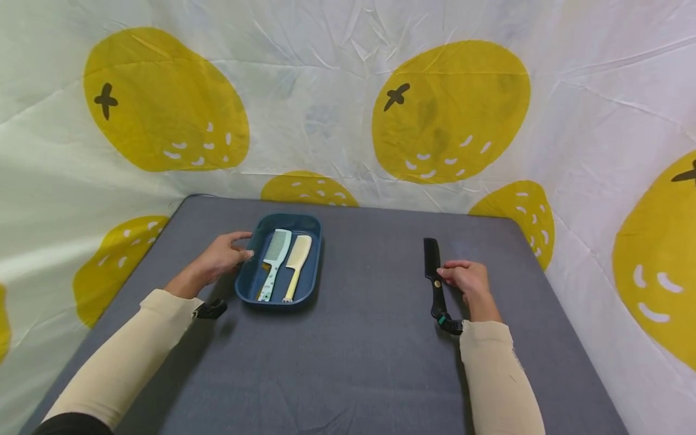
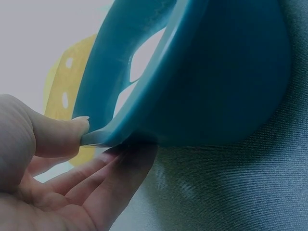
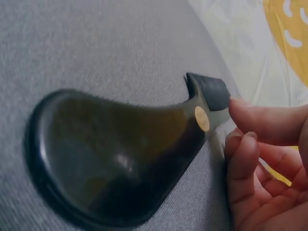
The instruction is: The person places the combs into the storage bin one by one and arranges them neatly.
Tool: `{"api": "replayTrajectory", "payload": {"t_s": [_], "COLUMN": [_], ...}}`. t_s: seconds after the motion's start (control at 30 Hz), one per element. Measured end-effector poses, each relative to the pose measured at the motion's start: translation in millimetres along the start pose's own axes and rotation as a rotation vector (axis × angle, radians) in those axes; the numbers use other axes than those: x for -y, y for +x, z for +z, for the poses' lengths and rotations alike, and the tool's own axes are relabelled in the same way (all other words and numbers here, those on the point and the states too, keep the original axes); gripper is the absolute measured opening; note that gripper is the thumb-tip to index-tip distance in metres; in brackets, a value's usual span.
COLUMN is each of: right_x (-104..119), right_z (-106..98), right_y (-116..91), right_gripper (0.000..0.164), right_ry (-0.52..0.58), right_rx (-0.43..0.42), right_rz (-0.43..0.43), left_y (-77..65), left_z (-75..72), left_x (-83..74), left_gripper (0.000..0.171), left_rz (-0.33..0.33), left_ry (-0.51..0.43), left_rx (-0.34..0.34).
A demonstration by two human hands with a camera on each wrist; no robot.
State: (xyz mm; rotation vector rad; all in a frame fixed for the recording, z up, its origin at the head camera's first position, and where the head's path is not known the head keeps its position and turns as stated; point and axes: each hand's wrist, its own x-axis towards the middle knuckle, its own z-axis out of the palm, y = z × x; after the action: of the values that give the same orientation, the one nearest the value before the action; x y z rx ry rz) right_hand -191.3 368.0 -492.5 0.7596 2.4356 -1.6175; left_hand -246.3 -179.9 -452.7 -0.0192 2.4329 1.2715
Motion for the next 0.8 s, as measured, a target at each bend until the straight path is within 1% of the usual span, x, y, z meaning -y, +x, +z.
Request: {"api": "replayTrajectory", "payload": {"t_s": [0.3, 0.57, 0.67, 0.8], "right_x": [-0.6, 3.6, 3.4, 0.9], "right_z": [7.0, 11.3, 12.1, 14.5], "right_y": [-8.3, -8.1, -7.6, -7.7], "right_gripper": [0.059, 0.045, 0.041, 0.038], "right_ry": [-0.181, -0.288, -0.349, -0.378], "right_rx": [-0.022, -0.022, -0.014, -0.006], "right_rz": [-0.032, -0.080, -0.103, -0.122], "left_y": [-3.0, -1.1, -2.2, -2.7], "left_z": [2.0, 1.8, 1.4, 1.4], "left_x": [-0.6, 0.0, 0.1, -0.4], "left_gripper": [0.064, 0.064, 0.064, 0.064], "left_rz": [0.016, 0.005, -0.003, -0.003], "left_ry": [0.018, 0.023, 0.027, 0.029], "left_rx": [0.000, -0.010, -0.009, -0.014]}}
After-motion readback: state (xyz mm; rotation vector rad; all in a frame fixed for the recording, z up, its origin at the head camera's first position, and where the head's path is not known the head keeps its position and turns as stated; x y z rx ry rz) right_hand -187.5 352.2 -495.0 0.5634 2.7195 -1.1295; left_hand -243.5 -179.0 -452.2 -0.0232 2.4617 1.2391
